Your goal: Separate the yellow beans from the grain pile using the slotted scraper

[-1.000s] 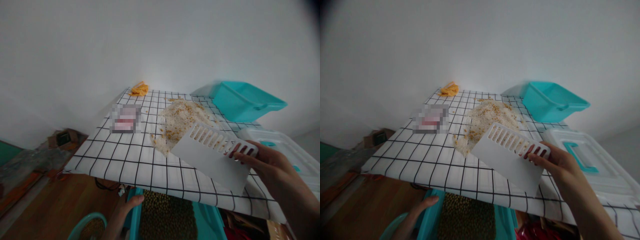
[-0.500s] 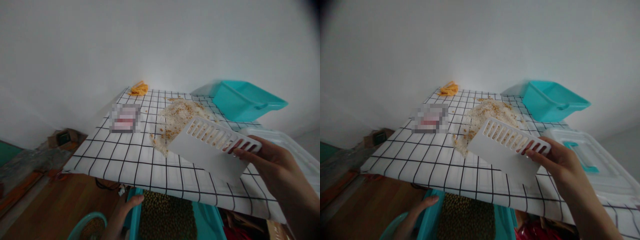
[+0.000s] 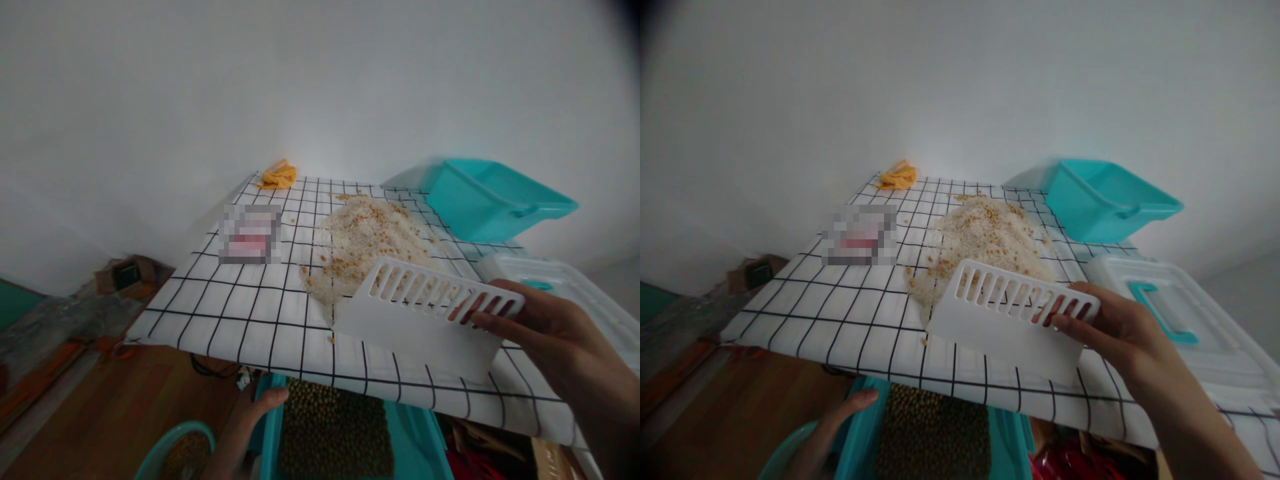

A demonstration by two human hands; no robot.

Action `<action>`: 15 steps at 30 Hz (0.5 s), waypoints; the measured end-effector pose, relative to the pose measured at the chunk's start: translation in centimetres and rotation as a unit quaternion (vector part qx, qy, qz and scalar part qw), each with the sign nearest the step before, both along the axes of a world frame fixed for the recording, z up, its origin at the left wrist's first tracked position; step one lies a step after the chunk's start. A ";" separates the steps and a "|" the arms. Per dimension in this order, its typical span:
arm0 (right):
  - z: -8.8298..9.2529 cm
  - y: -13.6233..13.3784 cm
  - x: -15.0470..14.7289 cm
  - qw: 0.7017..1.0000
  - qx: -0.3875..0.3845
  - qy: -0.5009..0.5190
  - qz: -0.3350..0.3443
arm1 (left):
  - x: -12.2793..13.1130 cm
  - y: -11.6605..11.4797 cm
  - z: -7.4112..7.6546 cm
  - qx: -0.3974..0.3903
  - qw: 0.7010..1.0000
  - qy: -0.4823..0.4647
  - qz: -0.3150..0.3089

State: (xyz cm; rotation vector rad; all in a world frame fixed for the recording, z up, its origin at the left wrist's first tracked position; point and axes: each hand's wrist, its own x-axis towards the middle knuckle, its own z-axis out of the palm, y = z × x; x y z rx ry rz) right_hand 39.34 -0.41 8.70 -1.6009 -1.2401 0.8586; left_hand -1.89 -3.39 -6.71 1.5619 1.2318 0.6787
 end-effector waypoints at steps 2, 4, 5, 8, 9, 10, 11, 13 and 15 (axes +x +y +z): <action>0.1 -0.2 -0.1 1.000 -0.007 -0.002 0.007 | -0.1 0.1 -0.3 0.006 1.000 -0.020 0.005; 0.3 -0.6 -0.7 1.000 -0.024 0.010 0.001 | 0.0 0.2 -0.3 0.027 0.999 -0.035 0.013; 0.5 -0.8 -1.2 0.999 -0.033 0.017 -0.010 | 0.1 0.2 -0.1 0.034 0.998 -0.039 0.019; 1.0 -1.3 -2.4 0.997 -0.048 0.026 -0.055 | 0.4 0.3 0.5 0.019 0.999 -0.036 0.030; 1.1 -1.4 -2.6 0.997 -0.048 0.022 -0.060 | 0.6 0.3 0.6 0.012 0.999 -0.038 0.032; 1.1 -1.4 -2.7 0.997 -0.046 0.016 -0.055 | 0.6 0.3 0.7 0.011 0.998 -0.046 0.038; 1.2 -1.5 -2.6 0.998 -0.044 0.009 -0.035 | 0.6 0.3 0.7 0.012 0.998 -0.055 0.035; 1.2 -1.6 -2.2 0.999 -0.041 -0.008 0.023 | 0.4 0.2 0.3 0.005 0.998 -0.061 0.027; 1.2 -1.6 -1.9 0.997 -0.041 -0.017 0.059 | -0.1 0.0 -0.4 -0.016 0.998 -0.044 0.037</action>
